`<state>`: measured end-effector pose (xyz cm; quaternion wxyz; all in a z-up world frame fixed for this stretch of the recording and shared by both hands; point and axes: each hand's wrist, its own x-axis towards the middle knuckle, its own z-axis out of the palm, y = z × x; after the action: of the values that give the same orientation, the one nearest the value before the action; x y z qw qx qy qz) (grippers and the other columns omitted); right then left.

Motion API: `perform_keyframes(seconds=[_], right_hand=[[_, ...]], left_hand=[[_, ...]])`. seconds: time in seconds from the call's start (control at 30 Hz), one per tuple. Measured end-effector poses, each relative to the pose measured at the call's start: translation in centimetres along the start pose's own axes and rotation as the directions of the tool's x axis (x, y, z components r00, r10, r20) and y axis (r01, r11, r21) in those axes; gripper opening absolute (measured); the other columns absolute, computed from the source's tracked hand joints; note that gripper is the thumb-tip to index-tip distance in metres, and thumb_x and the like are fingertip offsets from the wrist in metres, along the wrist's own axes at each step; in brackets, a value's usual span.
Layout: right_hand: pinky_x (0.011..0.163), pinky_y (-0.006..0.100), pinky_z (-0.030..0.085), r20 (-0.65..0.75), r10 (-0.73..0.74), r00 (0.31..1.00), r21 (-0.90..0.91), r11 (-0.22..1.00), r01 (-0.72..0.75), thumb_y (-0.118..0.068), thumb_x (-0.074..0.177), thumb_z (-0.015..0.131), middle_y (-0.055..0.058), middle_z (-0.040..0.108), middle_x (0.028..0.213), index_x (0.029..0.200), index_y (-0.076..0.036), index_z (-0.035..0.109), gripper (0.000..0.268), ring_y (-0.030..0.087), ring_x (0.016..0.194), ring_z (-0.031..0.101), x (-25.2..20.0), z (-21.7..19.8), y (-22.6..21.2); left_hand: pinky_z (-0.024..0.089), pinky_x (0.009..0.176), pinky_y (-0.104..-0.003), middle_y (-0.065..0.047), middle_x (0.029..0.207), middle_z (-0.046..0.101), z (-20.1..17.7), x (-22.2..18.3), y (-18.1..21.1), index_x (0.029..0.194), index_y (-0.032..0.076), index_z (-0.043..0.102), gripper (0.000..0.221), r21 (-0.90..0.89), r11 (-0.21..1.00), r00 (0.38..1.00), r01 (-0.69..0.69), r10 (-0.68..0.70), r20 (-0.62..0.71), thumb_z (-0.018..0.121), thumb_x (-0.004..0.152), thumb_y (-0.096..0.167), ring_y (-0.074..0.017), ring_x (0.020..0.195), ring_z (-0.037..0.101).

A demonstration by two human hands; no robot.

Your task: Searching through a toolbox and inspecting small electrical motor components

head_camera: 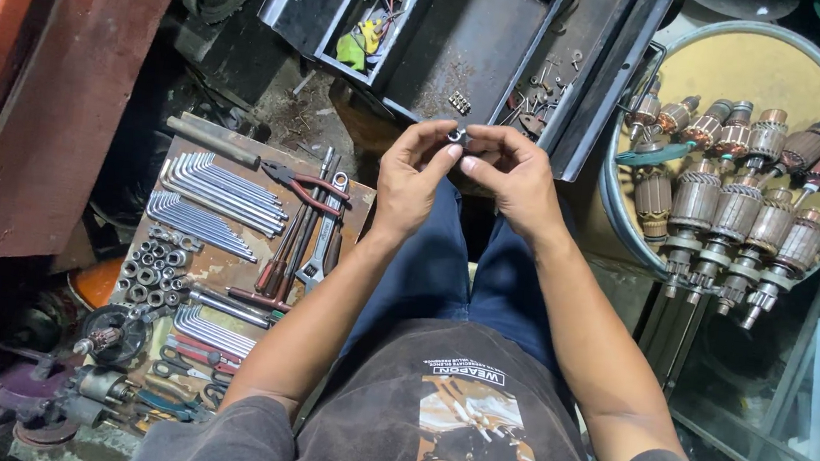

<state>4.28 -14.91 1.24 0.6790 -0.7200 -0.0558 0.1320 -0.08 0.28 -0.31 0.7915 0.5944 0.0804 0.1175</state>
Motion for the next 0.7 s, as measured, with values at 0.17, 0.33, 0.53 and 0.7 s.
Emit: perform_keyframes(seconds=[0.17, 0.33, 0.53, 0.7], right_hand=[[0.070, 0.024, 0.054, -0.009, -0.071, 0.997, -0.162, 0.984, 0.068, -0.007, 0.083, 0.086, 0.003, 0.068, 0.085, 0.112, -0.006, 0.075, 0.031, 0.008, 0.078, 0.063, 0.8, -0.6, 0.9], [0.068, 0.022, 0.053, -0.177, -0.072, 0.982, -0.271, 0.962, 0.022, -0.014, 0.083, 0.087, -0.001, 0.067, 0.083, 0.106, -0.011, 0.076, 0.025, 0.007, 0.074, 0.061, 3.9, -2.4, 2.5], [0.065, 0.031, 0.055, -0.234, -0.056, 0.971, -0.515, 0.854, -0.075, -0.017, 0.081, 0.084, 0.006, 0.070, 0.080, 0.109, -0.010, 0.076, 0.030, 0.016, 0.072, 0.070, 7.4, -3.6, 3.3], [0.080, 0.048, 0.056, -0.087, -0.040, 0.995, -0.809, 0.586, -0.047, -0.024, 0.084, 0.078, 0.010, 0.072, 0.091, 0.110, -0.014, 0.074, 0.029, 0.036, 0.090, 0.072, 10.9, -5.0, 2.7]], left_hand=[[0.066, 0.076, -0.031, -0.008, 0.105, 0.070, 0.5, 1.4, -1.9, 0.123, 0.009, 0.072, 0.030, -0.047, 0.996, 0.997, 0.076, -0.076, -0.003, 0.078, 0.094, 0.011, -0.0146, 0.093, 0.071], [0.067, 0.069, -0.031, -0.015, 0.099, 0.074, 0.0, 6.1, -4.3, 0.116, 0.005, 0.073, 0.023, 0.133, 0.988, 0.997, 0.077, -0.078, 0.005, 0.074, 0.094, 0.011, -0.0190, 0.085, 0.074], [0.065, 0.063, -0.030, -0.005, 0.090, 0.077, 0.9, 12.6, -9.8, 0.107, 0.012, 0.076, 0.018, 0.398, 0.905, 0.989, 0.147, -0.142, -0.043, 0.074, 0.089, 0.014, -0.0135, 0.075, 0.076], [0.061, 0.084, -0.047, -0.008, 0.101, 0.072, 1.2, 17.0, -15.4, 0.110, 0.019, 0.074, 0.021, 0.871, 0.490, 0.966, -0.034, -0.209, 0.155, 0.071, 0.090, 0.020, -0.0326, 0.098, 0.073]])
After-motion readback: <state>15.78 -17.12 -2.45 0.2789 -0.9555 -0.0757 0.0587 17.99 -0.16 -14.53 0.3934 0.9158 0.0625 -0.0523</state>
